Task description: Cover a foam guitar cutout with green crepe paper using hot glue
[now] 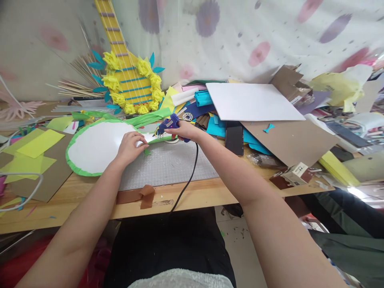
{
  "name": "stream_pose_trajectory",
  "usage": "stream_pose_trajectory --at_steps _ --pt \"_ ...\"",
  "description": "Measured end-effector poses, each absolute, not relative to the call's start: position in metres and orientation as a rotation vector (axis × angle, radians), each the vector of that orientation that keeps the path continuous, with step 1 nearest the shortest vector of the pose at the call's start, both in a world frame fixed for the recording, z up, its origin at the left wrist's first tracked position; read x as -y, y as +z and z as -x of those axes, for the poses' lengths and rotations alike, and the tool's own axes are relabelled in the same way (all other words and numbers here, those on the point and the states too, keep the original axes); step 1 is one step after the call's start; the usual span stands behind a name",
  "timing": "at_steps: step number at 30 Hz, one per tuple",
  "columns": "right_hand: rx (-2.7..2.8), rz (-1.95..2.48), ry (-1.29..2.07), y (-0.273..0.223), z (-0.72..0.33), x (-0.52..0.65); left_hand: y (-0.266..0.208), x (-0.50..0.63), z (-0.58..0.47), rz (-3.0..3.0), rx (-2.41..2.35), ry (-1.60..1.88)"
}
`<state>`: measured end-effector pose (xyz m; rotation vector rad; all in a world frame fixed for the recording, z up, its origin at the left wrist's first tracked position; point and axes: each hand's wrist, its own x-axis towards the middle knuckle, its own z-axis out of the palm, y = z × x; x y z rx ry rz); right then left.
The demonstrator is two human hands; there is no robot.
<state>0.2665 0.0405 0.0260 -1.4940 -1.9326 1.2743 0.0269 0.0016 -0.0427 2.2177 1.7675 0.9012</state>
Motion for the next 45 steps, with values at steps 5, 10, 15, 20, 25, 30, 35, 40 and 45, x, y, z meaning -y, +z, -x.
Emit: stream_pose_trajectory --at_steps 5,10,15,20,25,30,35,40,45 --pt "2.121 1.572 1.107 0.033 -0.251 -0.04 -0.043 -0.001 -0.025 -2.181 -1.775 0.901" --pt "2.209 1.595 1.042 0.032 -0.24 -0.043 -0.041 0.0 -0.024 -2.173 -1.794 0.86" --pt "2.232 1.571 1.037 0.032 -0.236 -0.043 -0.038 0.002 -0.026 -2.122 -1.885 0.849" --pt "2.217 1.573 1.034 0.031 -0.235 -0.042 -0.037 0.002 -0.027 -2.104 -1.903 0.836" --pt "2.221 1.588 1.022 0.03 -0.235 -0.042 -0.036 0.003 -0.028 -2.097 -1.903 0.836" --pt "2.206 1.602 1.029 0.03 -0.24 -0.042 -0.035 0.004 -0.029 -2.086 -1.92 0.832" --pt "2.194 1.641 1.023 0.03 -0.252 -0.043 -0.036 0.004 -0.029 -2.088 -1.916 0.855" --pt "2.17 1.653 1.007 0.028 -0.266 -0.045 -0.037 0.003 -0.028 -2.097 -1.92 0.838" --pt "2.132 1.715 0.989 0.025 -0.282 -0.05 -0.037 0.004 -0.029 -2.094 -1.911 0.856"
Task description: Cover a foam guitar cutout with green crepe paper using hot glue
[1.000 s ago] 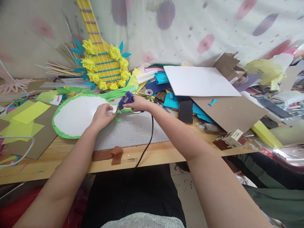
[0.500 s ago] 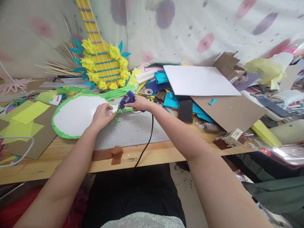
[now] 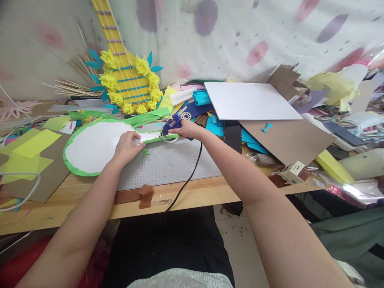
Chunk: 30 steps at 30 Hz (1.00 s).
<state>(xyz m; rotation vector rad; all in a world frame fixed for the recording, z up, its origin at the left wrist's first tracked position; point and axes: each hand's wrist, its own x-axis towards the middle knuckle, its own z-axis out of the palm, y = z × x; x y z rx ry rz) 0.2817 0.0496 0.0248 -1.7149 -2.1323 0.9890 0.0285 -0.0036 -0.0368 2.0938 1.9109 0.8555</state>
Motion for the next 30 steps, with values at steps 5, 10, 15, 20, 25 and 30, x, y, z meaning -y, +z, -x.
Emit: stream_pose_trajectory --at_steps 5,10,15,20,25,30 --pt "2.079 1.736 0.994 0.023 -0.298 -0.052 -0.037 0.003 -0.029 -2.099 -1.916 0.862" --pt "2.011 1.773 0.997 0.028 -0.31 -0.048 -0.037 0.003 -0.029 -2.094 -1.916 0.865" --pt "1.99 1.861 0.917 0.034 -0.32 -0.043 -0.037 0.004 -0.029 -2.096 -1.921 0.855" --pt "2.012 1.897 0.861 0.029 -0.335 -0.048 -0.037 0.003 -0.029 -2.103 -1.921 0.853" --pt "1.995 1.907 0.836 0.022 -0.351 -0.053 -0.036 0.003 -0.029 -2.095 -1.931 0.826" --pt "1.932 1.986 0.804 0.022 -0.363 -0.054 -0.037 0.002 -0.029 -2.097 -1.935 0.822"
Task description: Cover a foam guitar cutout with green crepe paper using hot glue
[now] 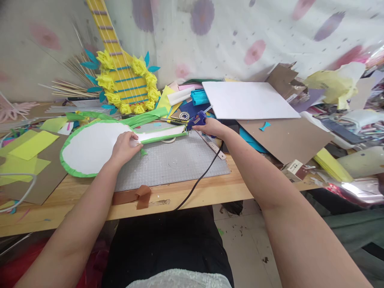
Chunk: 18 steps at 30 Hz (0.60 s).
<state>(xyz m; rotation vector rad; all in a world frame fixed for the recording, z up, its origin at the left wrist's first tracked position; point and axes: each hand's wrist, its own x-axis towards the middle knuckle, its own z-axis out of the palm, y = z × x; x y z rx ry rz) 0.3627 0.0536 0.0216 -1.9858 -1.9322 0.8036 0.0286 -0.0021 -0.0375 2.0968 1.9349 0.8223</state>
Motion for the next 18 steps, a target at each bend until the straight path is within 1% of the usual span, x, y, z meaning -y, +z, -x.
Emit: stream_pose_trajectory --at_steps 4,13,16,18 --pt "1.907 2.032 0.787 0.02 -0.371 -0.055 -0.039 0.002 -0.028 -2.102 -1.934 0.837" --pt "1.907 2.141 0.6 0.017 -0.385 -0.058 -0.037 0.003 -0.029 -2.088 -1.941 0.834" --pt "1.826 2.089 0.624 0.009 -0.384 -0.054 -0.033 0.004 -0.028 -2.067 -1.94 0.825" --pt "1.679 2.005 0.661 -0.003 -0.381 -0.05 -0.031 0.005 -0.025 -2.046 -1.934 0.802"
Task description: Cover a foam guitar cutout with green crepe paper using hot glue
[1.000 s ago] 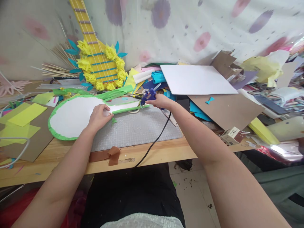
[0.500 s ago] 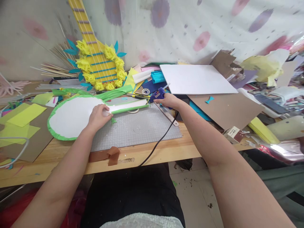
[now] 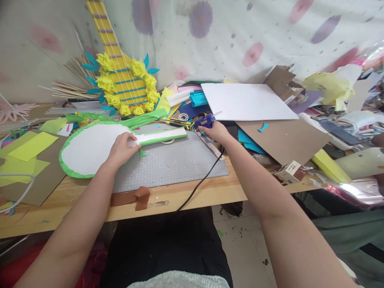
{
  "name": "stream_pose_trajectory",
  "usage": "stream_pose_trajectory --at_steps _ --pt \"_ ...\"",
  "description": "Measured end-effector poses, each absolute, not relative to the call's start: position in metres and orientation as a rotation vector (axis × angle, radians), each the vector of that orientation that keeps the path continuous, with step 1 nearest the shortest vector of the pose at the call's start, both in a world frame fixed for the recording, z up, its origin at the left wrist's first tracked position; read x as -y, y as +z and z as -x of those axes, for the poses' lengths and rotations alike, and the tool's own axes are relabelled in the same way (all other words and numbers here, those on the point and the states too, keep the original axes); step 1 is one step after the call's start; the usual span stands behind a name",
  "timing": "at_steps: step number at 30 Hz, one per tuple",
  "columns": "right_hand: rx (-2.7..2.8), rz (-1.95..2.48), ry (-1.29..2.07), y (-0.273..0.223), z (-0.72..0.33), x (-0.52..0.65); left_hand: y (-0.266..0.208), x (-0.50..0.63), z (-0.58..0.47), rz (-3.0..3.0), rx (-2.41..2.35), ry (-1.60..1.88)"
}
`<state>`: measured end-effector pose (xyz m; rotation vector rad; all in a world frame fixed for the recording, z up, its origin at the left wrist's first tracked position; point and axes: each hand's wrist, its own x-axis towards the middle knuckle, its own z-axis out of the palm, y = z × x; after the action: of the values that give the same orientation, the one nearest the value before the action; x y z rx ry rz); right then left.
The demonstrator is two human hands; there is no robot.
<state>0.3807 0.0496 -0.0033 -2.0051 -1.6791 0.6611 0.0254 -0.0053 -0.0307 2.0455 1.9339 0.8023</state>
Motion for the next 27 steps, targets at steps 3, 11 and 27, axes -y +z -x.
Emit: stream_pose_trajectory --at_steps 3,11,27 --pt "1.435 1.891 0.708 -0.029 -0.371 -0.043 -0.027 0.006 -0.018 -2.022 -1.934 0.759" --pt "1.541 1.967 0.444 -0.064 -0.359 -0.033 -0.023 0.007 -0.014 -2.106 -1.971 0.651" --pt "2.0 2.142 0.216 -0.031 -0.35 0.018 -0.023 -0.014 -0.038 -2.422 -1.944 0.307"
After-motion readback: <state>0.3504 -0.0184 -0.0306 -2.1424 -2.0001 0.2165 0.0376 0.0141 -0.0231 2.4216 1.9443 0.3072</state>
